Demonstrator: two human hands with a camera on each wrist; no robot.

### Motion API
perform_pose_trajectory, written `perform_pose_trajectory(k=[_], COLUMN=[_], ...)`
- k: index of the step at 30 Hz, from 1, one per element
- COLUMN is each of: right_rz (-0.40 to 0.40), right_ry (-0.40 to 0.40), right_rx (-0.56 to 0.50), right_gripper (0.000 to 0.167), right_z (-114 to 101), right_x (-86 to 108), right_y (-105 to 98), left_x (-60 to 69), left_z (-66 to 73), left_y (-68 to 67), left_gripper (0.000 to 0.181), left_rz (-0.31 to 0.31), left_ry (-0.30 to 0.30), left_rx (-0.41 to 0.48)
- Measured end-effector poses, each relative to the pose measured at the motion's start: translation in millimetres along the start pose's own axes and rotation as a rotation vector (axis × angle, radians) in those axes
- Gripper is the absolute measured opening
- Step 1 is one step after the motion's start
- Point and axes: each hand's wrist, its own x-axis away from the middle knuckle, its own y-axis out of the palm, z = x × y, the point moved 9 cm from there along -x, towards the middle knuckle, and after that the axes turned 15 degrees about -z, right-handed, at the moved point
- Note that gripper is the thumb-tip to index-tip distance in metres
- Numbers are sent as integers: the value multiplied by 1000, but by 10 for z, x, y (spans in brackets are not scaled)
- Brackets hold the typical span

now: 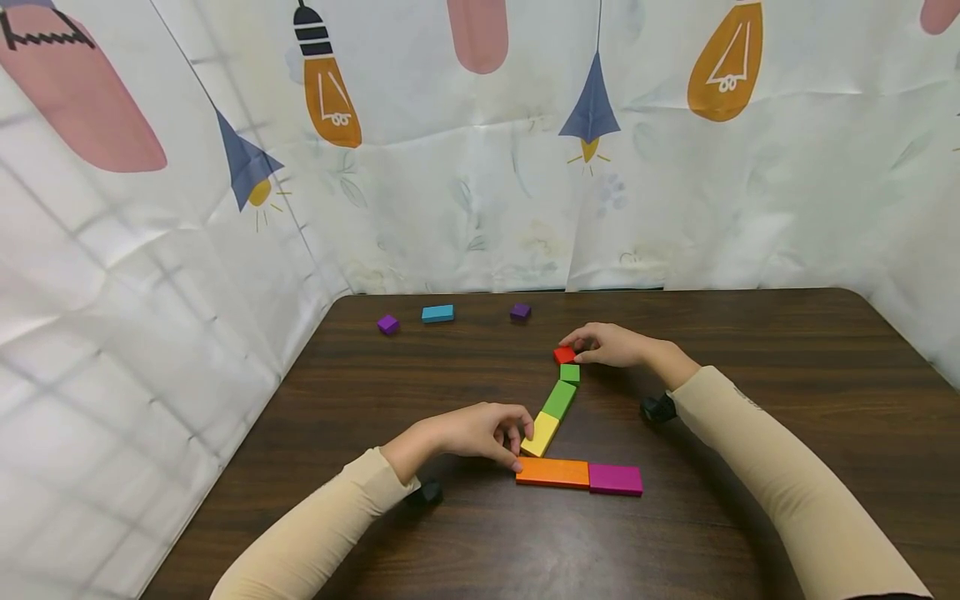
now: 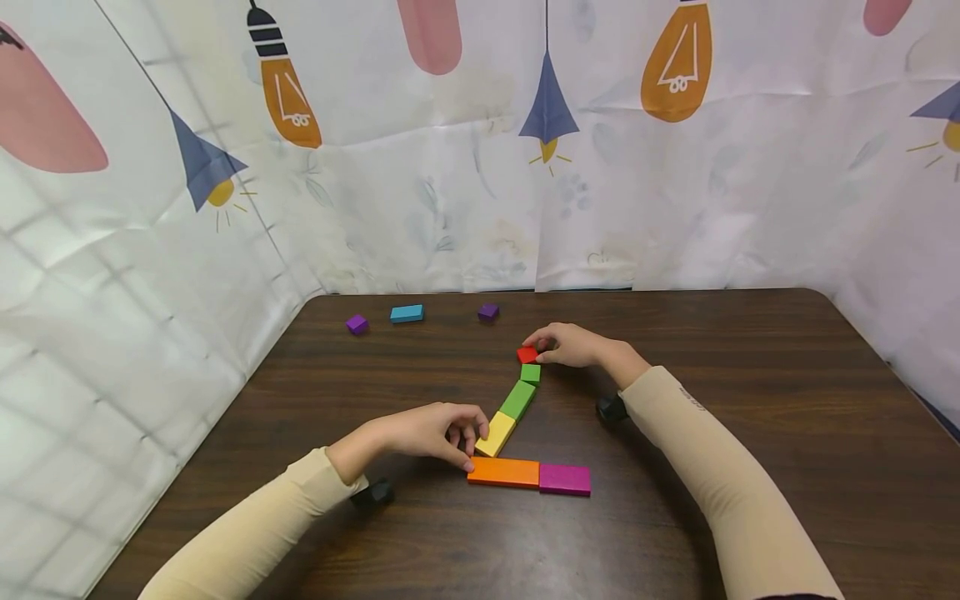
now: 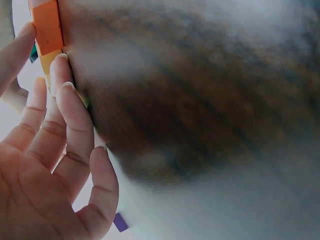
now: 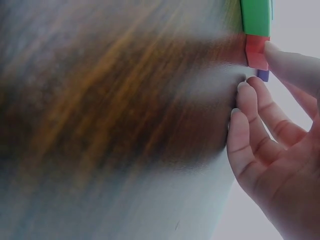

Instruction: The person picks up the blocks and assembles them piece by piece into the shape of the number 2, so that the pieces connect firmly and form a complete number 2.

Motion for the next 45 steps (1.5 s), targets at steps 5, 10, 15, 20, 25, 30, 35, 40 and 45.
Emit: perform_pose_trajectory(k=[5,10,15,20,25,30,35,40,45], right_rz=[10,36,86,152,206,199,166,111,50], right_ry=[-3,-16,-11,-31,-42,-62,-78,-127,-164], right_rx=[5,-12,-35,-44,-43,-84,-110,-122,-103], right_gripper=[38,38,38,37,36,37,37,37,38], right_z=[-4,-23,-19,-49,-120,-263,-385,-512,-640], right_x=[47,117,229,380,552,713,830,891,890], right_y=[2,5,-10,-41,-35,79,242,422,588], left_x=[-4,27,94,218,384,514,528,453,372], left_z=[18,38,84,156,175,130,53,-22,-69], left_y=[0,-28,-145,-427,-782,-1071,-1249,-1365,-1480], left_gripper=[33,32,27,29,26,21,20,24,28], left_rz=[-12,-23,25,172,373,555,637,652,681], left_ry=[13,34,76,121,133,117,105,85,68], left_rx=[-7,-52,-39,-95,-129,-118,-77,-39,-28])
